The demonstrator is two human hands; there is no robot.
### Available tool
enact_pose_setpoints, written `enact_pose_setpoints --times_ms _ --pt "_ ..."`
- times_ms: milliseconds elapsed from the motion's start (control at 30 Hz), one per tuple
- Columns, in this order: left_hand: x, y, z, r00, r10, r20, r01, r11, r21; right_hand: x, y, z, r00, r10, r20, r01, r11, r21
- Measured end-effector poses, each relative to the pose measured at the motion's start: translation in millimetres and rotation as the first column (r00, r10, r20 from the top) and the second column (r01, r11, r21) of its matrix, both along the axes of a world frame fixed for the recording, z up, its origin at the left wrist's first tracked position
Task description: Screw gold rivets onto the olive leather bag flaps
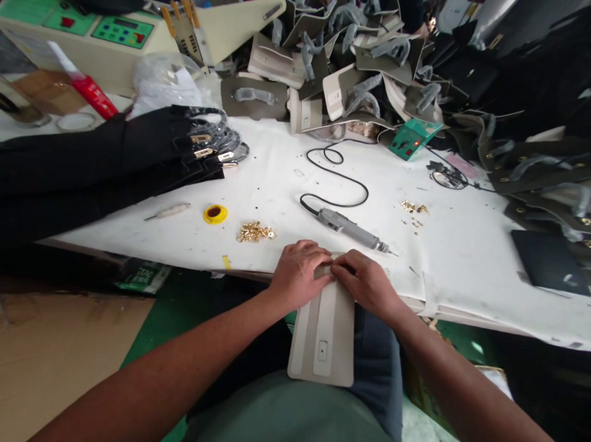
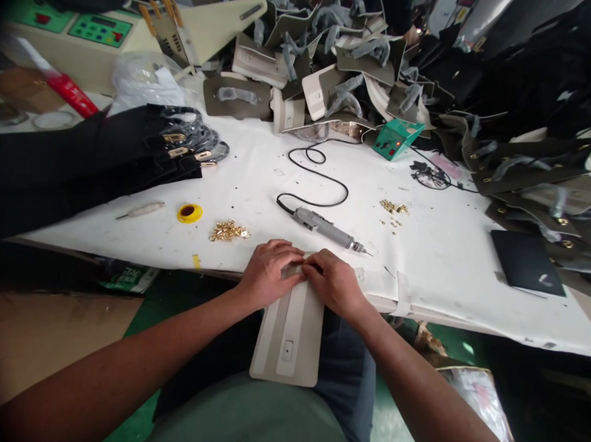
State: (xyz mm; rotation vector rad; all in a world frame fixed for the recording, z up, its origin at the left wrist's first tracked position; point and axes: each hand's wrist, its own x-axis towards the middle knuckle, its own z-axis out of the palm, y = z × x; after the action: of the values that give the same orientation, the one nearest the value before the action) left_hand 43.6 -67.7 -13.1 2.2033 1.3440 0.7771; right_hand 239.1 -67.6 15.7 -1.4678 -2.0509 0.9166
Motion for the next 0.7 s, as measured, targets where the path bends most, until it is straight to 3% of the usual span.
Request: enact_pose_setpoints --times_ms 167,367,700 --pt "0.0 -0.4 0.6 1.0 0.0 -0.009 0.0 1.0 -0.005 -4.9 -1.5 -1.9 0.994 -0.086 0.072 0.088 0.996 -0.027" --pt "0.0 -0.6 -0.4 1.0 -0.005 -0.002 0.005 1.0 -0.004 -7.9 -1.7 -2.2 0.98 -0.193 0.045 0.197 0.972 -0.128" --pt "-1.4 0.6 -2.0 1.0 -0.025 -0.005 0.025 1.0 -0.013 -4.7 18.9 8.9 0.982 -0.184 0.031 0.182 0.905 -0.383"
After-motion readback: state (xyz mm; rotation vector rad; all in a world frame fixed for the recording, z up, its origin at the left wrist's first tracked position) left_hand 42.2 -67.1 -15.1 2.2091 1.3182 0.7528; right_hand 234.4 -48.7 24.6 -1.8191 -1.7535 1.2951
